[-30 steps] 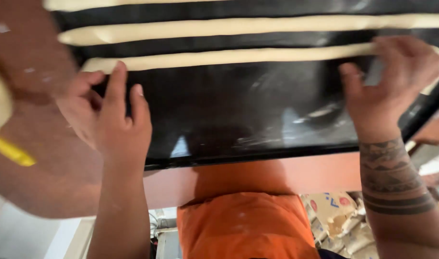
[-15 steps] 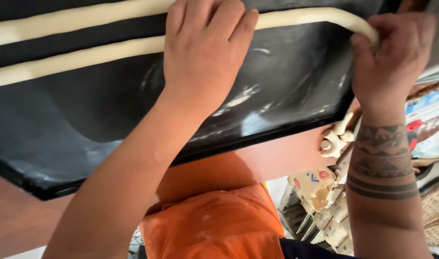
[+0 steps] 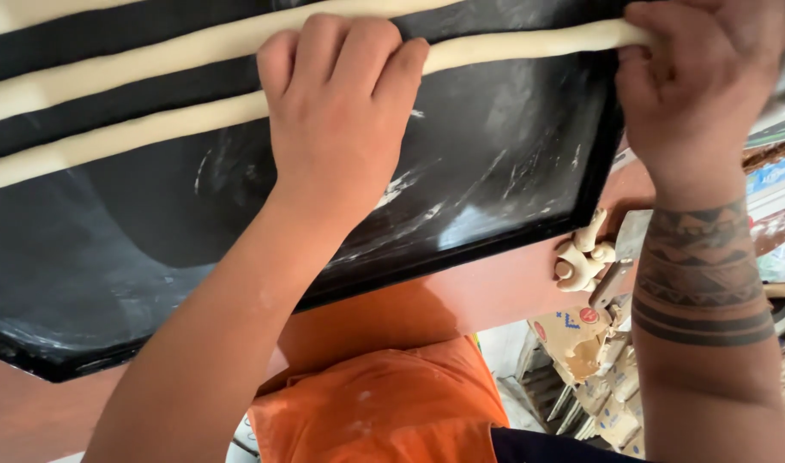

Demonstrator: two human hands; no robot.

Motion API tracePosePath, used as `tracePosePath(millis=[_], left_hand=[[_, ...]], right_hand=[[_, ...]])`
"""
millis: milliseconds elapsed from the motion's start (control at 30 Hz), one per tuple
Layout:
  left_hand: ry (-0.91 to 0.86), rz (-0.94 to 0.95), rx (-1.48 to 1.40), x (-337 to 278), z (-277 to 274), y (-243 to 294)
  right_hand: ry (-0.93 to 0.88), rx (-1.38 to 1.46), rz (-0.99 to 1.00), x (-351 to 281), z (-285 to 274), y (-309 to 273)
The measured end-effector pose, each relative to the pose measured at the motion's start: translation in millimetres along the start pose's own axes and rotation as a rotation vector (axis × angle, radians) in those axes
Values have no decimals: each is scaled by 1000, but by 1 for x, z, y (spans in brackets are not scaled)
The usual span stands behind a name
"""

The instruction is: The person repeatedly rolls long, thin strips of dough on a wooden work surface using both hands. They then transfer the rolled dough onto a black baking tray, arranging them in parallel rows. The person retrieves additional dough from a white tray located on a lower shelf.

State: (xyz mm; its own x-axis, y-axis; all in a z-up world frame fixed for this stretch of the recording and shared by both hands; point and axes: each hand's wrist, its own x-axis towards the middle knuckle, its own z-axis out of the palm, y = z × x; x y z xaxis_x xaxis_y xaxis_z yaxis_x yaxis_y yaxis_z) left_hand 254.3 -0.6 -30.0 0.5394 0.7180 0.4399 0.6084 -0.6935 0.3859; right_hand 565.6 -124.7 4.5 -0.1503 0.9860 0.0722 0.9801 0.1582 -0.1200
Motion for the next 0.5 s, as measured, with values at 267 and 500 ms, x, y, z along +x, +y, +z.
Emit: tracePosePath(millis=[267,500], left_hand=[[-32,-5,9,-6,8,7],[24,-33,32,1,25,19]], right_hand=[[-92,-65,105,0,12,19],[-34,-170,82,14,9,-1]])
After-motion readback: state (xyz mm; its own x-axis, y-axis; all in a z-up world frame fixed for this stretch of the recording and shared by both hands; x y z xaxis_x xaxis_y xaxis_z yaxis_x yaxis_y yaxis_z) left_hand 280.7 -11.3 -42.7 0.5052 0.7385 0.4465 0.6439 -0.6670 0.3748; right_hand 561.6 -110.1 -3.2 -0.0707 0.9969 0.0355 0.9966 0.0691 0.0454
